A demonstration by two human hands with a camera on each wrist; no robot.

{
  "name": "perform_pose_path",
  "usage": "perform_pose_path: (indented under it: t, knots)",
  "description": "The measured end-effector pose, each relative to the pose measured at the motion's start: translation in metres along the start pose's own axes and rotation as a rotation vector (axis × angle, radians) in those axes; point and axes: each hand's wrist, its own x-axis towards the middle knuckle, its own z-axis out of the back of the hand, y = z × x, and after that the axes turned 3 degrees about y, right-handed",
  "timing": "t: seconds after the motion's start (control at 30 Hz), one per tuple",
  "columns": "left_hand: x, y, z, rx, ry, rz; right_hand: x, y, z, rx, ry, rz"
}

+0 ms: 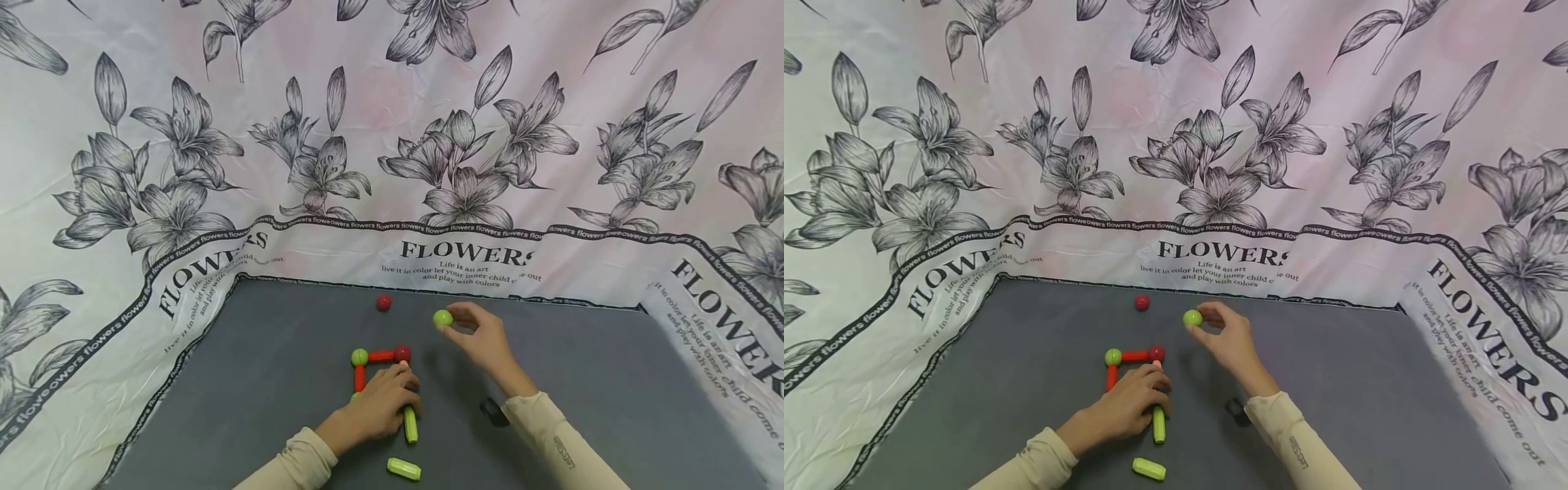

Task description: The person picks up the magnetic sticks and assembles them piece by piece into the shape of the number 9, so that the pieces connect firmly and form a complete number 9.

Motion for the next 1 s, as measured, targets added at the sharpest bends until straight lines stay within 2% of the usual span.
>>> perform_pose_path:
  t: [0.2, 0.43, 0.63, 0.9, 1.0]
  knots:
    - [-0.002, 0.000, 0.000, -0.004, -0.007, -0.019, -0.025, 0.006, 0.001, 0.015, 0.009, -0.026]
    - [-0.001, 0.001, 0.001, 0.006, -0.015, -0.016, -0.050, 0.008, -0.002, 0.017, 0.011, 0.022]
    - [-0.001, 0.001, 0.001, 0.013, -0.017, -0.024, -0.068, 0.009, -0.004, 0.035, 0.012, 0.021]
    - [0.000, 0.002, 0.000, -0.001, -0.021, -0.010, -0.095, 0.014, -0.013, 0.056, 0.053, 0.025]
    - [0.001, 0.003, 0.002, 0.003, -0.012, -0.004, -0.107, 0.015, -0.019, 0.088, 0.069, -0.022]
